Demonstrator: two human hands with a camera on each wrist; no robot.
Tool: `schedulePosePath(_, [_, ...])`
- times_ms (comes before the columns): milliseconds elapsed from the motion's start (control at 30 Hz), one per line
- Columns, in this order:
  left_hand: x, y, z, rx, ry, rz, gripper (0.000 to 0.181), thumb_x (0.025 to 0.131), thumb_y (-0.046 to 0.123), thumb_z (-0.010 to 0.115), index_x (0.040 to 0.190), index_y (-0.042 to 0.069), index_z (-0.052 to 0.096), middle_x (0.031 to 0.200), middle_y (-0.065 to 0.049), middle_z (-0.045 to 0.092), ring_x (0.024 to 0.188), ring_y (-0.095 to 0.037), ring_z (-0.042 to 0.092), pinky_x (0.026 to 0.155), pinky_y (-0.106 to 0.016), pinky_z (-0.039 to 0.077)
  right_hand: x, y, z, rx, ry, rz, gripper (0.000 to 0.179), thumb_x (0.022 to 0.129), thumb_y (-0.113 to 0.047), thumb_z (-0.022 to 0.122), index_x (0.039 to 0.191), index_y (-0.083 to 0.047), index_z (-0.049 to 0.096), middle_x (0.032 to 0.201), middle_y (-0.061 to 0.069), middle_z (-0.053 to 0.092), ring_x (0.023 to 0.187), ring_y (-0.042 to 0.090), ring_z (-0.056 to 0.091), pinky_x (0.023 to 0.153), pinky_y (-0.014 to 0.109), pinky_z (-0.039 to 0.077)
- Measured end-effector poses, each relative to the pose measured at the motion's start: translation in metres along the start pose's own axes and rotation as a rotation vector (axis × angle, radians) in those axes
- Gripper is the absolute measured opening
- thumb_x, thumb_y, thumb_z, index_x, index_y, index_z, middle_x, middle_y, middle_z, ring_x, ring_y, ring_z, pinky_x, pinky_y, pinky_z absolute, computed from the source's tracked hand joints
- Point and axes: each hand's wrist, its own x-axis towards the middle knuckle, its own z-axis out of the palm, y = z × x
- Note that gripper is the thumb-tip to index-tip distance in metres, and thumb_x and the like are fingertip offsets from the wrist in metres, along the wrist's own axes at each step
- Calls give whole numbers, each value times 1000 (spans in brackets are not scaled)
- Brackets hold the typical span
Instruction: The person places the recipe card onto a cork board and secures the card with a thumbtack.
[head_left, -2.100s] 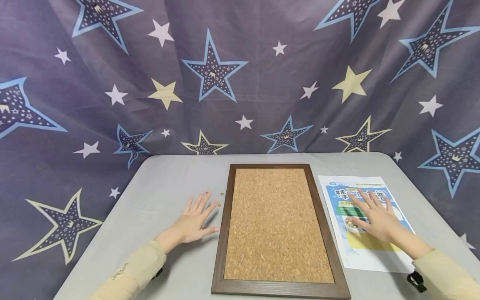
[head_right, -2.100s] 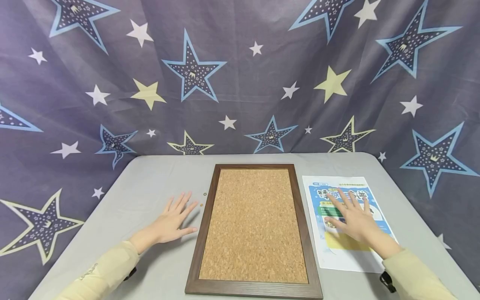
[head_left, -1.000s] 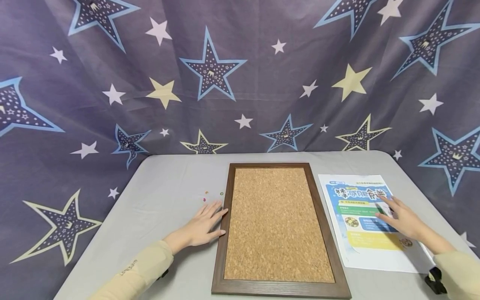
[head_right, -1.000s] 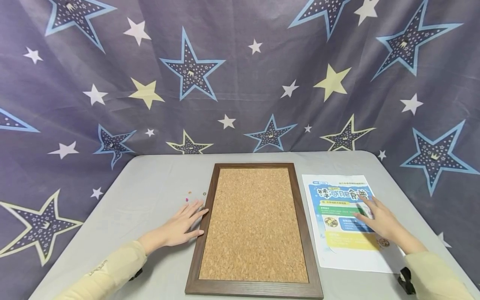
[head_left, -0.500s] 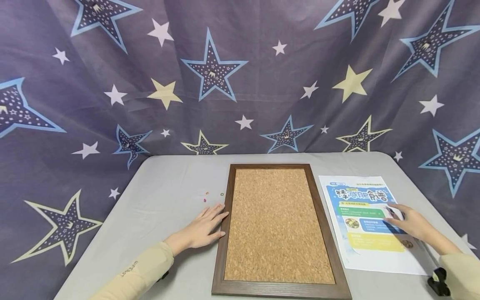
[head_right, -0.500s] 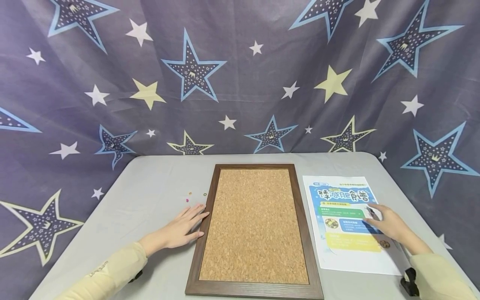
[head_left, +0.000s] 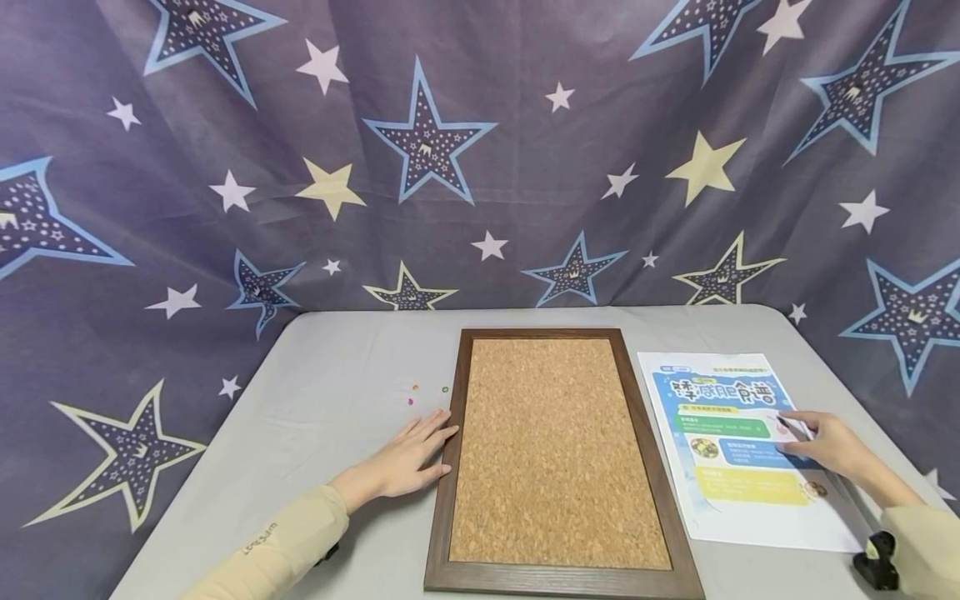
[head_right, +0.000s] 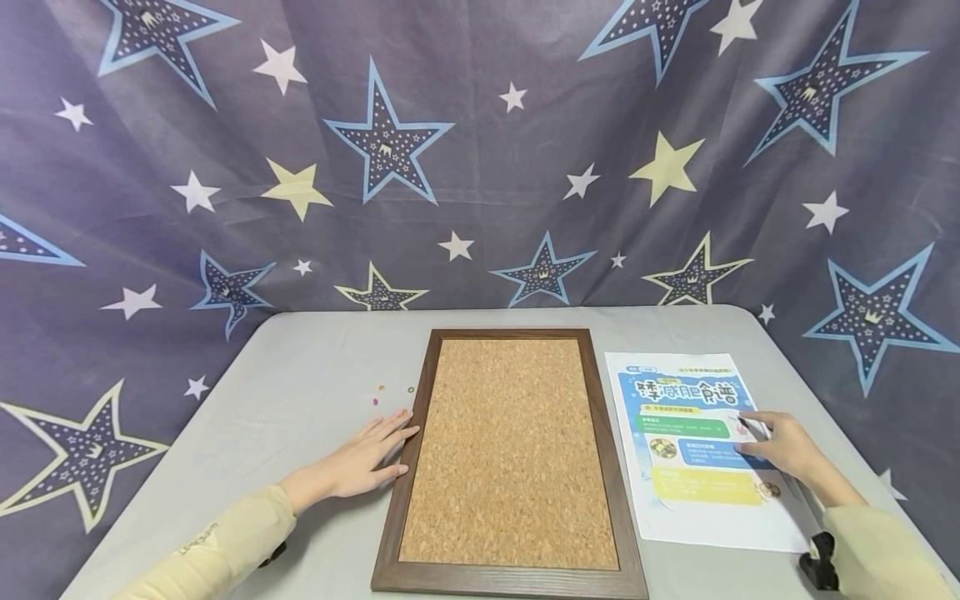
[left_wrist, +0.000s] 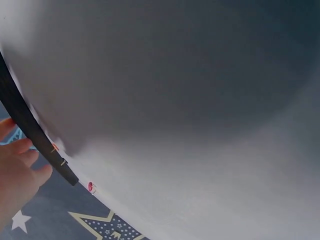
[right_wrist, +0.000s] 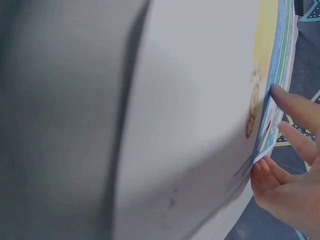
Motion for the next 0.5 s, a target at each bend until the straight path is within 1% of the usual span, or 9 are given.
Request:
schedulePosePath(100, [0, 1, 0, -7, -8, -8, 57, 91, 38, 42, 137, 6, 29, 146, -13, 16, 134, -27, 12, 106, -47, 11, 1, 0, -1, 8, 3, 6, 62, 68, -13, 73, 110, 22, 45, 105, 44, 44, 89, 49, 47, 72, 57, 38])
schedulePosePath(167, [0, 2, -1, -7, -12, -8, 57, 91, 38, 42, 137, 6, 29, 146, -14, 16, 134, -27, 12, 106, -47, 11, 2, 0, -1, 3, 3, 13, 62, 68, -13, 73, 110, 22, 45, 106, 45, 42, 90, 52, 45, 72, 58, 38])
schedulePosePath(200, [0, 2, -1, -8, -12, -8, 57, 92, 37, 42, 137, 5, 29, 145, -14, 16, 133, -27, 12, 106, -46, 12, 2, 0, -2, 2, 3, 17, 62, 68, -14, 73, 110, 22, 45, 105, 44, 43, 90, 52, 45, 72, 57, 39])
schedulePosePath(300, [0, 3, -2, -17, -14, -7, 57, 91, 36, 42, 137, 4, 29, 145, -14, 16, 133, -27, 13, 106, -46, 12, 3, 1, -2, -3, 5, 35, 63, 67, -14, 73, 110, 21, 45, 101, 42, 46, 83, 45, 47, 67, 51, 42])
schedulePosePath(367, [0, 3, -2, -28, -16, -10, 57, 91, 36, 43, 136, 4, 30, 145, -14, 16, 133, -27, 13, 106, -46, 12, 3, 1, -2, 3, -2, 54, 65, 67, -16, 74, 111, 22, 44, 100, 42, 45, 82, 43, 47, 66, 49, 42])
schedulePosePath(400, [0, 3, -2, -33, -18, -12, 57, 91, 36, 43, 136, 4, 30, 145, -14, 16, 133, -26, 14, 106, -46, 12, 3, 1, -2, 8, -7, 64, 67, 67, -18, 74, 111, 22, 44, 99, 42, 45, 82, 42, 47, 66, 49, 42])
schedulePosePath(500, [0, 3, -2, -52, -23, -20, 57, 91, 35, 43, 136, 3, 30, 145, -14, 15, 133, -26, 14, 106, -45, 11, 2, 1, -1, 20, -16, 82, 69, 66, -21, 75, 110, 21, 44, 104, 44, 41, 85, 46, 45, 70, 54, 40])
